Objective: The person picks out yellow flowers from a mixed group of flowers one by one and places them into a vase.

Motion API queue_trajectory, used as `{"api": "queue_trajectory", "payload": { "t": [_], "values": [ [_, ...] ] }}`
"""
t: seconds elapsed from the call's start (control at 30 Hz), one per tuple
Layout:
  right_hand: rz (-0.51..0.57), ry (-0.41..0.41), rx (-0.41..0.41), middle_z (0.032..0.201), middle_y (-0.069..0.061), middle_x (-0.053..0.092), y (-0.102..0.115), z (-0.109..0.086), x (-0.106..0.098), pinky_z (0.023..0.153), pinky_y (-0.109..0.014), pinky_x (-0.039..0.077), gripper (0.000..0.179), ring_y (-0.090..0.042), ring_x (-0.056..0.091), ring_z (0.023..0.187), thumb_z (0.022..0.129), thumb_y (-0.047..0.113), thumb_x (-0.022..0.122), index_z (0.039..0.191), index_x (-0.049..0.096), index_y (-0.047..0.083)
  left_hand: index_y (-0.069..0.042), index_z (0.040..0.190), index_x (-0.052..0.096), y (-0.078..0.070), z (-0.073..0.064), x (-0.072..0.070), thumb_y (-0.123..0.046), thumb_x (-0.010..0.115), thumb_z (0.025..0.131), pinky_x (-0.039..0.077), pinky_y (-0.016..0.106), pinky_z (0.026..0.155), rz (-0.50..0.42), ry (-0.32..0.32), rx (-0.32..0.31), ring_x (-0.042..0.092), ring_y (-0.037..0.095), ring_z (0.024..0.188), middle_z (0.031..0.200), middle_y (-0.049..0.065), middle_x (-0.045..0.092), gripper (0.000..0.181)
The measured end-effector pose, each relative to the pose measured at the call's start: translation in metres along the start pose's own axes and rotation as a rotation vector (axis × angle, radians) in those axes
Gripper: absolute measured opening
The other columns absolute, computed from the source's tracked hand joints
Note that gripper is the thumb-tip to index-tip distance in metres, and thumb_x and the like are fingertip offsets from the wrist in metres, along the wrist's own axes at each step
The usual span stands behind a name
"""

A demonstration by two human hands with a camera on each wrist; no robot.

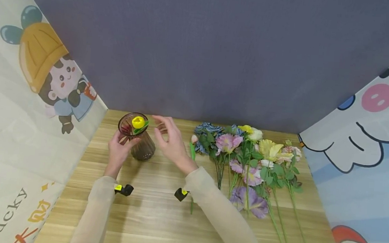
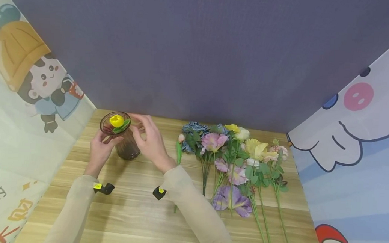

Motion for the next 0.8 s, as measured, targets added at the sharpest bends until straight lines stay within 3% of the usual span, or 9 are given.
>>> {"api": "queue_trajectory", "payload": {
  "t": [0.27,0.5,0.8],
  "values": [
    [-0.006,-0.022,0.050,0.121,-0.018,0.062,-0.011,-0.011,-0.009,0.090,-0.033,0.060,0.039,-0.031,0.066,0.102,0.100,-0.002,0.059,0.139,0.056,0.000,0.004,0.136,0.057,0.039,0.011,-0.001,-0.001,0.082,0.086,0.051,0.036,0.110,-0.054,-0.024,-0.028,0.060,0.001,0.111,0.111,-0.019,0.062,0.056],
    [-0.007,-0.041,0.065,0.121,-0.023,0.062,-0.018,-0.022,-0.020,0.090,-0.040,0.061,0.037,-0.032,0.065,0.103,0.100,-0.003,0.059,0.138,0.056,-0.002,-0.002,0.133,0.061,0.041,0.010,-0.001,-0.008,0.085,0.085,0.052,0.034,0.108,-0.047,-0.019,-0.001,0.061,0.004,0.112,0.114,-0.013,0.065,0.054],
    [-0.033,-0.080,0.067,0.119,-0.017,0.064,-0.029,-0.037,-0.040,0.087,-0.042,0.061,0.035,-0.028,0.066,0.102,0.101,-0.001,0.060,0.136,0.059,0.000,-0.001,0.134,0.061,0.041,0.011,-0.001,-0.008,0.086,0.085,0.053,0.030,0.106,-0.029,-0.023,0.006,0.061,0.003,0.111,0.113,-0.015,0.064,0.055]
  ]
}}
Point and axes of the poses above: each hand's wrist, its own z-axis towards the middle knuckle, its own x-axis out of the palm, y = z × x, the point moved 7 cm from there along z, towards the middle knuckle
